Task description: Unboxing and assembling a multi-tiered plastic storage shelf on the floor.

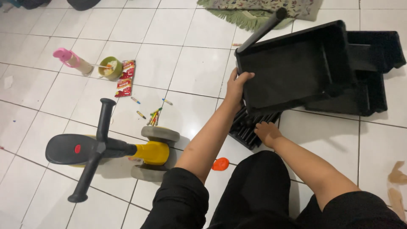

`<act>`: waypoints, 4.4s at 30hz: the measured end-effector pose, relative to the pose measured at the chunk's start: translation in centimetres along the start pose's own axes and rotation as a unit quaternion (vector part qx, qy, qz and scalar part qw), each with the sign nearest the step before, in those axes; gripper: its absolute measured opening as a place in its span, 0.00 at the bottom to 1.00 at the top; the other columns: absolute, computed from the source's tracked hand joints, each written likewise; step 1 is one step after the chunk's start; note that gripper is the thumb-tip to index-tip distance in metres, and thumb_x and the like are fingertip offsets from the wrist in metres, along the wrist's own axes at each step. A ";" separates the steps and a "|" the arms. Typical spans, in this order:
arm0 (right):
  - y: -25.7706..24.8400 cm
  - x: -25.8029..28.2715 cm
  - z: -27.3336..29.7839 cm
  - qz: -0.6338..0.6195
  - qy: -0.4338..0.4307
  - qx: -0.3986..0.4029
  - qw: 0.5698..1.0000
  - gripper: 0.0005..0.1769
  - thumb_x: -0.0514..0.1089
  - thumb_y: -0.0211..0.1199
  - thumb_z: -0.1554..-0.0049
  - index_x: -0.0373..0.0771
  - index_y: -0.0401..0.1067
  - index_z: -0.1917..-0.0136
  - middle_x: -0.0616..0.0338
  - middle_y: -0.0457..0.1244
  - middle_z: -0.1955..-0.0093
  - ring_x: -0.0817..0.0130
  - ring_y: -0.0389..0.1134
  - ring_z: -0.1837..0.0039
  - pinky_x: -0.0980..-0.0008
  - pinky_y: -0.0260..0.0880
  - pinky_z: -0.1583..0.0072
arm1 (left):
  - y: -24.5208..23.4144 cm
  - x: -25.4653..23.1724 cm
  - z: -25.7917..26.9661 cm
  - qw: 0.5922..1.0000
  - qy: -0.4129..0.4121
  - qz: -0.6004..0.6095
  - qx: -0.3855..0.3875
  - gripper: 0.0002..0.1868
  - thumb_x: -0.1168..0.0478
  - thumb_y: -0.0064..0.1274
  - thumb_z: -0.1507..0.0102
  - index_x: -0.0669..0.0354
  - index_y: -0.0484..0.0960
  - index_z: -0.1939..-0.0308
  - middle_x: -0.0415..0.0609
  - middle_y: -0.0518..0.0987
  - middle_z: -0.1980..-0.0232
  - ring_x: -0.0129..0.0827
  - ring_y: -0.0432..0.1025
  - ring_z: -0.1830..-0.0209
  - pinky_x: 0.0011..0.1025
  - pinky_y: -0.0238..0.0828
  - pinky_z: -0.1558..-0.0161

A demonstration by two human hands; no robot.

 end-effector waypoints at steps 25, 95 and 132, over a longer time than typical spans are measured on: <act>-15.5 -3.6 26.6 -0.197 0.010 -0.359 0.913 0.25 0.50 0.60 0.42 0.47 0.71 0.32 0.55 0.67 0.58 0.53 0.69 0.63 0.56 0.71 0.62 | 0.5 9.1 2.1 0.996 0.046 -0.046 -0.063 0.23 0.59 0.62 0.45 0.69 0.75 0.52 0.53 0.79 0.57 0.39 0.72 0.58 0.36 0.72 0.54; -13.2 -21.0 25.4 -0.254 0.246 -0.606 0.713 0.03 0.30 0.68 0.38 0.33 0.75 0.52 0.50 0.61 0.43 0.50 0.62 0.36 0.56 0.65 0.34 | 2.6 20.3 8.4 0.996 -0.065 0.003 -0.064 0.11 0.59 0.47 0.42 0.62 0.75 0.61 0.45 0.72 0.63 0.34 0.66 0.61 0.33 0.63 0.55; -0.2 -19.1 24.8 -0.623 0.352 -0.476 0.511 0.26 0.47 0.71 0.34 0.28 0.62 0.37 0.42 0.65 0.47 0.59 0.70 0.56 0.66 0.70 0.54 | 1.7 17.7 7.9 0.983 0.153 -0.091 -0.036 0.22 0.66 0.46 0.36 0.70 0.67 0.38 0.55 0.77 0.49 0.38 0.71 0.51 0.31 0.69 0.46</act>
Point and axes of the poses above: each hand's wrist, its own z-axis away from the middle knuckle, its own y-axis out of the palm, x = y × z, the point moved 9 cm from there along -z, towards the middle knuckle
